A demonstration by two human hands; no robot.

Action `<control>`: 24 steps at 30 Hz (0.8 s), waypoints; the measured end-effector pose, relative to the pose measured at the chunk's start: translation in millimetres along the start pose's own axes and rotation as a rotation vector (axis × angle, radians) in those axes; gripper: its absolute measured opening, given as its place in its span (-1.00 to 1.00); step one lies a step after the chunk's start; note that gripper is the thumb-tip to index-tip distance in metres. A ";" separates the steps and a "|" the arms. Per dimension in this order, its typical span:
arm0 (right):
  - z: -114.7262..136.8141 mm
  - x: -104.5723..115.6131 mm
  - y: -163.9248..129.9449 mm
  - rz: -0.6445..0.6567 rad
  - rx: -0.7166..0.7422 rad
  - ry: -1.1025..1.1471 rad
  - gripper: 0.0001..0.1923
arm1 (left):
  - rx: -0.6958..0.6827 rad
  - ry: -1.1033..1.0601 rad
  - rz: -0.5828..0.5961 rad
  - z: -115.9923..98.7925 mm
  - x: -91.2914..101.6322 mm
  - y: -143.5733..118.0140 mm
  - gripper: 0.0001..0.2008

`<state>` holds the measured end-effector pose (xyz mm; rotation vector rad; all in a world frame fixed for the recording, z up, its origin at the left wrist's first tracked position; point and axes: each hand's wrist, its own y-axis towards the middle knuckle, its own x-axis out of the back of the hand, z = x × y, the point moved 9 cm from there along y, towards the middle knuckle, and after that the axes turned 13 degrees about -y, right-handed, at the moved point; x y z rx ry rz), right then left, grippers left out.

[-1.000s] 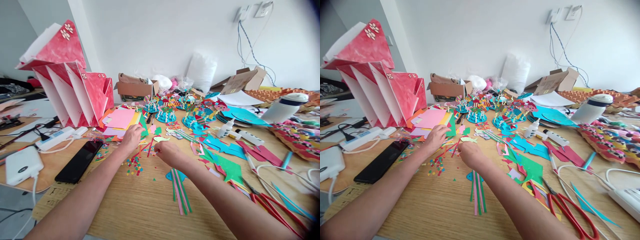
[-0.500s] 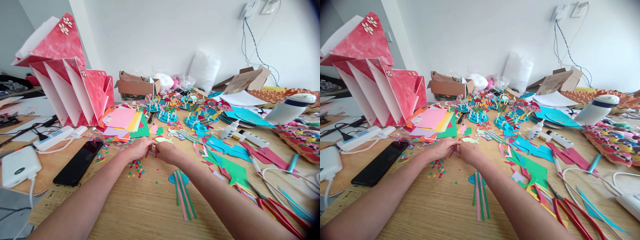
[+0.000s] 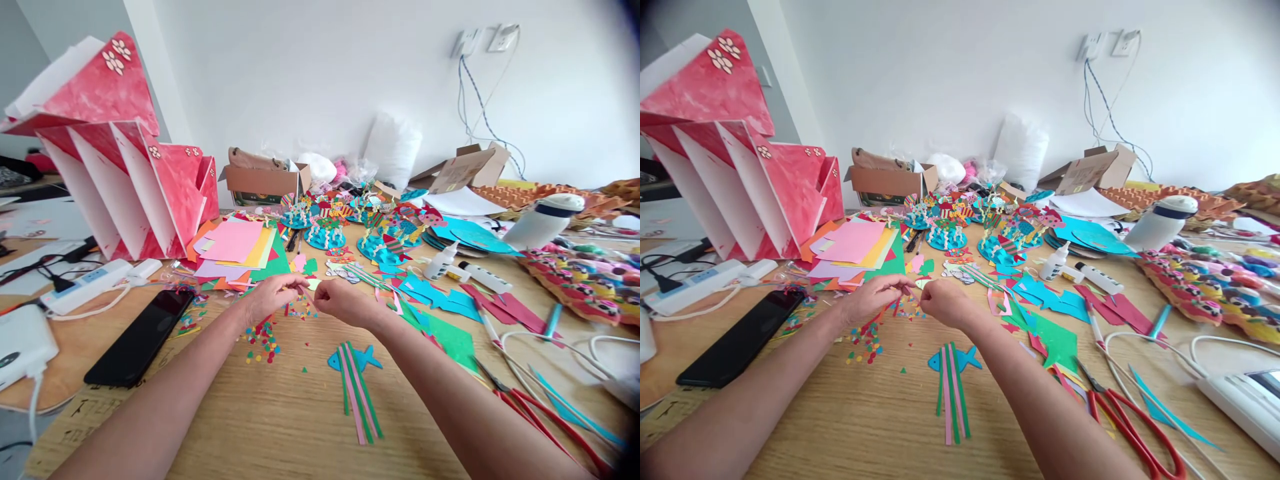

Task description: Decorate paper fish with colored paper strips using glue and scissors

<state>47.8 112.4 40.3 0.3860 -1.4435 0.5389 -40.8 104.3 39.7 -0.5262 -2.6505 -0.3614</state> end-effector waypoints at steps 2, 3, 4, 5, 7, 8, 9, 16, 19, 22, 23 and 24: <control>0.6 1.0 -2.5 -0.002 -0.002 0.052 -0.80 | 0.033 -0.098 -0.007 -0.7 -4.0 0.0 -0.74; 1.1 0.8 -3.6 -0.005 -0.001 0.077 -0.80 | 0.048 -0.117 -0.027 0.8 -5.0 0.5 -0.75; 1.4 0.4 -4.5 -0.010 0.000 0.102 -0.81 | 0.057 -0.119 -0.053 2.6 -5.5 1.2 -0.78; 1.6 -0.4 -5.3 -0.015 0.002 0.124 -0.82 | 0.062 -0.111 -0.075 4.3 -6.2 2.0 -0.81; 0.6 -2.7 -7.5 -0.028 0.005 0.164 -0.84 | 0.063 -0.084 -0.104 6.2 -7.6 3.1 -0.85; -0.6 -3.9 -9.3 -0.036 0.005 0.182 -0.85 | 0.065 -0.073 -0.114 6.4 -8.0 3.3 -0.85; -2.4 -4.9 -12.0 -0.045 0.003 0.198 -0.85 | 0.070 -0.070 -0.121 6.2 -8.5 3.2 -0.85; -26.2 0.0 -57.2 -0.192 -0.116 0.246 -0.83 | 0.166 -0.269 -0.105 5.4 -18.4 0.9 -0.83; -24.3 10.3 -78.2 -0.334 -0.096 0.249 -0.72 | 0.243 -0.376 -0.078 6.0 -28.7 -1.2 -0.79; -6.5 20.5 -90.0 -0.471 0.051 0.130 -0.68 | 0.276 -0.509 -0.010 -0.6 -42.2 -2.7 -0.77; -0.1 21.8 -92.1 -0.496 0.101 0.068 -0.69 | 0.283 -0.553 0.021 -3.6 -47.0 -2.9 -0.76; 5.2 22.7 -93.8 -0.518 0.144 0.009 -0.72 | 0.289 -0.593 0.048 -6.4 -51.2 -3.0 -0.76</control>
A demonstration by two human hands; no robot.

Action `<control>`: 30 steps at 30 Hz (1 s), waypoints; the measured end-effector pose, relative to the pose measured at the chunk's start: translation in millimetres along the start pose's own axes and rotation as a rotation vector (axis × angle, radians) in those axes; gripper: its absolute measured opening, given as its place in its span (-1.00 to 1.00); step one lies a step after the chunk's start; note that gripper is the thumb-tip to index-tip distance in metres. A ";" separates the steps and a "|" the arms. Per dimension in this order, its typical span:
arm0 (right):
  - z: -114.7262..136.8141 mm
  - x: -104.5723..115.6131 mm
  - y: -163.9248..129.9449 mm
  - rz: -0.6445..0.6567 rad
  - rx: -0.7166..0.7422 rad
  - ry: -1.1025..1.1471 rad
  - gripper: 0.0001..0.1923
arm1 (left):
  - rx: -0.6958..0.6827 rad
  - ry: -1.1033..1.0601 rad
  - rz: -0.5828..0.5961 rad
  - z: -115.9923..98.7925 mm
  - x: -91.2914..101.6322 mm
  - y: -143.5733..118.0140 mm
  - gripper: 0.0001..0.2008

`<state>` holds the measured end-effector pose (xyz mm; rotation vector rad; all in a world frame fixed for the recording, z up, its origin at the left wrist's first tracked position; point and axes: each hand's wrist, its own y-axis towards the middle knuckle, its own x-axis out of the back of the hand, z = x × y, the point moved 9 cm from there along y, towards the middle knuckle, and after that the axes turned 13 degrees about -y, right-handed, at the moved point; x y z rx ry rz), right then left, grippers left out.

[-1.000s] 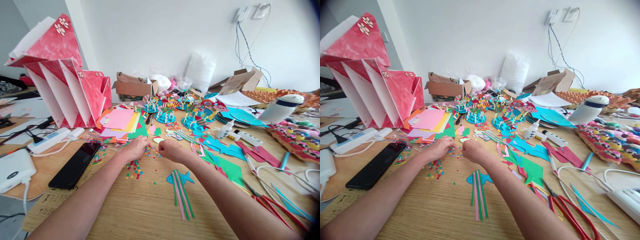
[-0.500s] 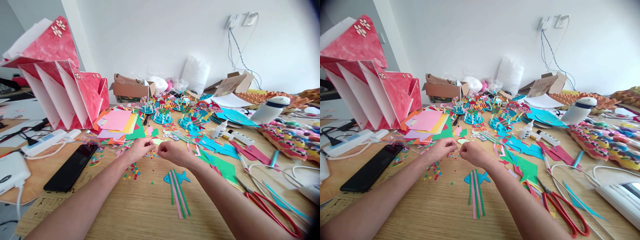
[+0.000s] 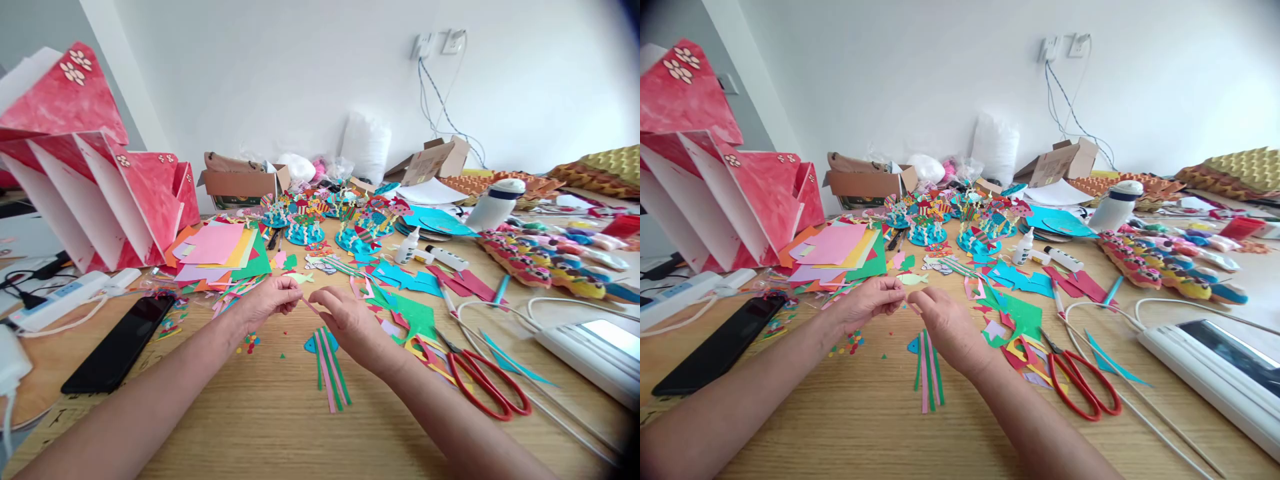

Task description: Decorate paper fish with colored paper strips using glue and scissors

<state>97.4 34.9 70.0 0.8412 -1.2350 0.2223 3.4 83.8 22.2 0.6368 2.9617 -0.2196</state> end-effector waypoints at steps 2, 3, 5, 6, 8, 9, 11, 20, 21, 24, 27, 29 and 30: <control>6.6 3.5 -1.1 -0.041 0.074 -0.071 -0.79 | 0.021 -0.049 0.034 -0.6 -7.4 -0.3 -0.76; 8.1 5.7 -2.1 -0.063 0.096 -0.091 -0.82 | 0.031 -0.059 0.042 -0.9 -10.1 -0.3 -0.76; 8.6 10.4 -4.7 -0.098 0.112 -0.105 -0.84 | 0.050 -0.060 0.054 -1.7 -15.1 -0.2 -0.75; 8.0 12.8 -6.3 -0.110 0.109 -0.102 -0.84 | 0.059 -0.052 0.059 -2.0 -17.3 -0.2 -0.75; 5.2 17.8 -10.0 -0.131 0.080 -0.091 -0.83 | 0.078 -0.022 0.065 -2.7 -21.6 0.0 -0.74; 3.5 20.5 -12.3 -0.141 0.059 -0.087 -0.83 | 0.084 -0.004 0.068 -3.3 -23.8 0.2 -0.75; 0.5 25.3 -18.2 -0.158 0.020 -0.079 -0.84 | 0.094 0.046 0.080 -4.1 -28.5 0.7 -0.76; -9.4 15.2 -58.8 -0.057 -0.121 -0.010 -0.82 | -0.023 0.460 0.149 2.7 -57.5 21.6 -0.87; -10.2 11.7 -62.1 -0.026 -0.138 -0.014 -0.81 | -0.036 0.508 0.151 5.6 -60.0 25.0 -0.88; -11.8 0.7 -68.4 0.082 -0.179 -0.030 -0.77 | -0.042 0.618 0.166 15.4 -64.7 31.7 -0.88; -11.0 -7.7 -69.9 0.163 -0.182 -0.053 -0.77 | -0.059 0.714 0.196 20.3 -66.6 32.5 -0.87; -9.7 -12.1 -69.9 0.196 -0.168 -0.082 -0.78 | -0.071 0.761 0.215 22.0 -66.9 31.4 -0.86; -8.8 -14.3 -69.9 0.209 -0.158 -0.101 -0.79 | -0.075 0.779 0.217 22.5 -66.5 30.8 -0.86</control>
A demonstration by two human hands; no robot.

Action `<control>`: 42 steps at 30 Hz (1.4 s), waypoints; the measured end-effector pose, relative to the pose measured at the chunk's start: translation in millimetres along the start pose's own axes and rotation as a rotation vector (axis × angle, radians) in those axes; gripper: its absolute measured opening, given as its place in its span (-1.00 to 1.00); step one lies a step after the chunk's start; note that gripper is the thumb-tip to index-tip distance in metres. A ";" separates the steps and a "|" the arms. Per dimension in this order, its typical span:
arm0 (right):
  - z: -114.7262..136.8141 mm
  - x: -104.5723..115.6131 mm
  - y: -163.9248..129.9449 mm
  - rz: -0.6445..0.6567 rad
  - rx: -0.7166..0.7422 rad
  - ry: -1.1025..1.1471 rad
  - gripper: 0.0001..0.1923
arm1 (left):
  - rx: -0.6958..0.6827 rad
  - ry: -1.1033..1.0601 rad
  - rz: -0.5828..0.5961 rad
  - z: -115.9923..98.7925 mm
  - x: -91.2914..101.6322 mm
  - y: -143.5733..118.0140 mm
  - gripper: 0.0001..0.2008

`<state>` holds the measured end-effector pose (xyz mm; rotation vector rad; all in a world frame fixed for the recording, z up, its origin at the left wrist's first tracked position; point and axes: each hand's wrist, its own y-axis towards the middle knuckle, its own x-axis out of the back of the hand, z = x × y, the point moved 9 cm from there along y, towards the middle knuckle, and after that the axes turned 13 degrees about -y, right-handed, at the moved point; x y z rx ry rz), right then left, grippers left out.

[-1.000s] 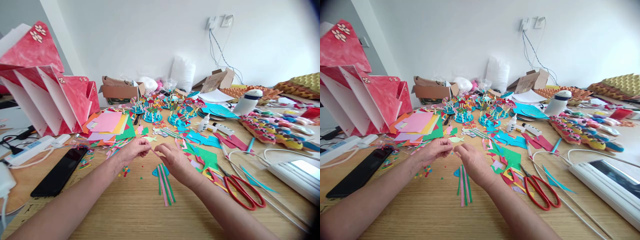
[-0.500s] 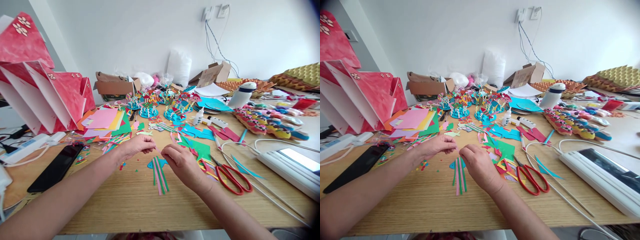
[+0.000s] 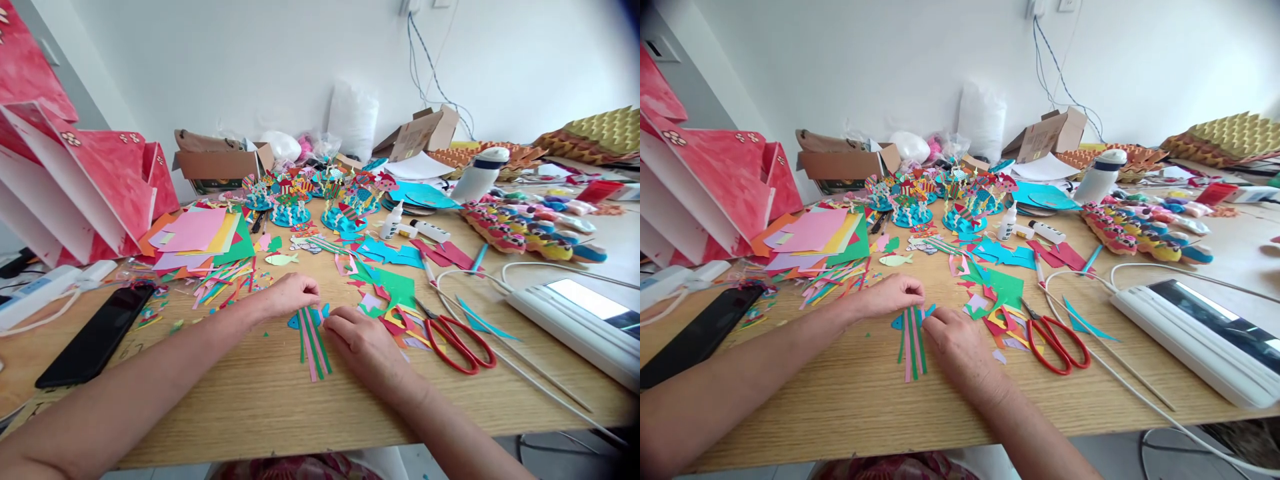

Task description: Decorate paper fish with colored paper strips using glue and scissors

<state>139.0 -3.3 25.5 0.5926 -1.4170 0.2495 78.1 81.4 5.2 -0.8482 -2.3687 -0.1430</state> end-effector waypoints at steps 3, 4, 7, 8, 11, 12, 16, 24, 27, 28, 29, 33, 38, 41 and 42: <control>3.4 -4.8 0.0 0.016 0.034 -0.070 -0.81 | 0.002 0.043 -0.028 1.5 1.2 -1.9 -0.85; 4.5 -5.7 -0.1 0.016 0.046 -0.090 -0.82 | 0.005 0.052 -0.039 1.7 1.5 -2.7 -0.86; 7.2 -7.6 -0.4 0.024 0.075 -0.136 -0.84 | 0.006 0.054 -0.056 1.7 1.3 -4.7 -0.86; 8.1 -8.0 -0.4 0.027 0.082 -0.149 -0.85 | 0.002 0.051 -0.061 1.8 1.1 -5.2 -0.86; 10.4 -8.9 -0.4 0.028 0.101 -0.173 -0.86 | -0.018 0.050 -0.078 3.3 1.4 -5.8 -0.86; 11.1 -9.3 -0.6 0.026 0.107 -0.174 -0.86 | -0.024 0.051 -0.086 4.4 1.6 -5.7 -0.87; 12.4 -10.6 -1.4 0.015 0.116 -0.154 -0.84 | -0.047 0.065 -0.105 8.5 2.4 -4.9 -0.89; 12.4 -10.6 -1.2 0.015 0.104 -0.137 -0.84 | -0.044 0.104 -0.123 9.5 3.6 -4.9 -0.89; 12.7 -10.6 -1.2 0.011 0.108 -0.141 -0.84 | -0.057 0.115 -0.130 9.2 3.6 -4.9 -0.90; 12.7 -10.5 -1.3 0.008 0.109 -0.142 -0.83 | -0.062 0.118 -0.133 9.2 3.7 -5.0 -0.90; 12.6 -10.5 -1.3 0.007 0.108 -0.144 -0.83 | -0.065 0.121 -0.134 9.2 3.6 -5.0 -0.90; 11.8 -11.2 -1.6 0.010 0.102 -0.148 -0.83 | -0.076 0.119 -0.127 8.7 2.9 -5.2 -0.90; 12.5 -9.7 -2.1 0.002 0.103 -0.150 -0.83 | -0.073 0.111 -0.123 6.8 3.5 -5.9 -0.91; 12.6 -8.9 -2.0 -0.004 0.101 -0.171 -0.85 | -0.061 0.118 -0.116 5.0 3.6 -6.0 -0.91; 12.6 -8.9 -2.0 -0.004 0.101 -0.176 -0.85 | -0.057 0.119 -0.114 4.4 3.7 -6.0 -0.91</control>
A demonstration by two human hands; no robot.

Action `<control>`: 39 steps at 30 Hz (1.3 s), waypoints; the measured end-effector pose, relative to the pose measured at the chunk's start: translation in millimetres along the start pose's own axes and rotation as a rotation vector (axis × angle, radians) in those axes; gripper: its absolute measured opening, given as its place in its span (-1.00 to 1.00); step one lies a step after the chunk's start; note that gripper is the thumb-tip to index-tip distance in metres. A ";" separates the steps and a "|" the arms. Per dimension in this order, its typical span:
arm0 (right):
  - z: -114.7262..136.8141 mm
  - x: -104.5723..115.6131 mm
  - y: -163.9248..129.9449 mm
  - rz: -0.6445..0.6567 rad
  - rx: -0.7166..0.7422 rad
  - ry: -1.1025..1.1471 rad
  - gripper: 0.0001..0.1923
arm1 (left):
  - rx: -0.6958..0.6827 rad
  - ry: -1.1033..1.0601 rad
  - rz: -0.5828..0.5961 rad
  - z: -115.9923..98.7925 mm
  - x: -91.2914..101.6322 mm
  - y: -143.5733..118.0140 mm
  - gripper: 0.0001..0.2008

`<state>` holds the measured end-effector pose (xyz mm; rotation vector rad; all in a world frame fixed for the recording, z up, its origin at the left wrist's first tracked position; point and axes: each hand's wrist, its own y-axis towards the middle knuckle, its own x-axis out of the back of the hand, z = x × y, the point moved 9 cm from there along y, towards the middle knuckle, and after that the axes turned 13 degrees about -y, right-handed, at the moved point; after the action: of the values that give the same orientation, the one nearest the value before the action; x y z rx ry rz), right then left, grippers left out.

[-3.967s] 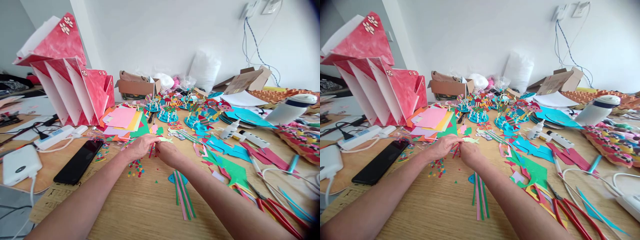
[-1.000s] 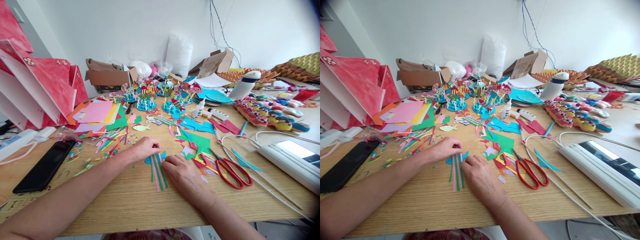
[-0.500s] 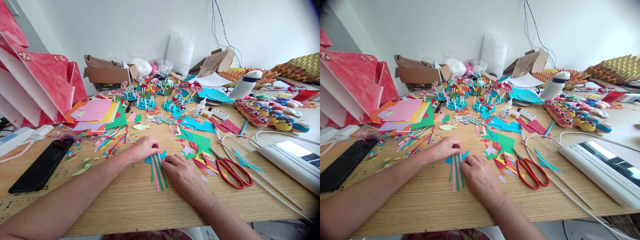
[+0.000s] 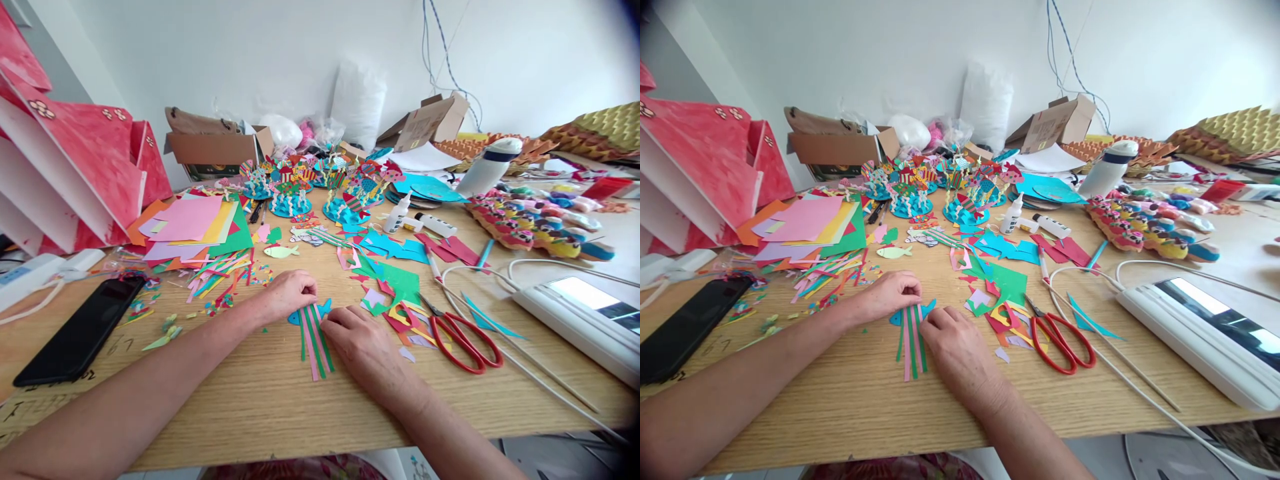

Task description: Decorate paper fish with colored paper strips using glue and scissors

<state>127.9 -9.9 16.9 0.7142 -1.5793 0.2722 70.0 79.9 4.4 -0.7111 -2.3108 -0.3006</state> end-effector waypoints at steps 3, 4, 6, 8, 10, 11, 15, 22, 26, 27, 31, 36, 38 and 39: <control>-0.1 -0.9 0.1 0.007 0.000 -0.008 -0.85 | 0.011 0.007 0.004 -1.0 0.2 0.0 -0.91; -0.1 -1.2 0.0 0.010 0.000 -0.008 -0.85 | 0.014 0.012 0.005 -0.9 0.1 -0.1 -0.91; 0.0 -1.1 -0.1 0.013 0.000 -0.007 -0.86 | 0.013 0.025 0.010 -1.0 -0.5 -0.4 -0.92; 0.2 -0.6 -0.3 0.016 -0.002 -0.007 -0.86 | 0.006 0.036 0.015 -1.3 -1.3 -0.8 -0.92; 0.2 -0.2 -0.2 0.020 -0.009 -0.007 -0.85 | -0.002 0.046 0.015 -2.0 -1.6 -1.1 -0.93; 0.2 -0.3 -0.2 0.024 -0.013 -0.005 -0.85 | -0.004 0.048 0.014 -2.5 -1.6 -1.3 -0.93; 0.8 -1.6 -0.1 0.039 -0.021 0.020 -0.83 | -0.001 0.043 0.014 -3.8 -1.4 -1.6 -0.94; 2.4 -0.7 -7.4 0.099 0.005 0.098 -0.78 | -0.018 0.031 0.008 -4.4 -1.5 -2.4 -0.96; -0.4 1.9 -8.3 0.131 -0.025 0.142 -0.76 | -0.040 0.064 0.010 -5.1 -1.9 -2.5 -0.95; -1.2 1.8 -6.7 0.137 -0.036 0.141 -0.77 | -0.044 0.070 0.010 -5.2 -1.9 -2.4 -0.95; -3.9 -2.8 2.8 0.172 -0.074 0.080 -0.82 | -0.046 0.091 0.008 -6.1 -1.4 -2.3 -0.94; -3.3 -11.5 7.4 0.236 -0.060 0.011 -0.85 | -0.028 0.106 0.018 -8.1 -1.9 -2.2 -0.93; -2.4 -12.0 6.4 0.244 -0.045 0.007 -0.85 | -0.015 0.102 0.014 -7.4 -1.4 -1.4 -0.93; -2.2 -11.4 5.8 0.242 -0.040 0.007 -0.85 | -0.012 0.086 0.008 -6.7 -0.4 -0.7 -0.92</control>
<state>126.1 -1.0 7.7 0.4898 -1.6612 0.4187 73.5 76.6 9.0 -0.6994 -2.2257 -0.3357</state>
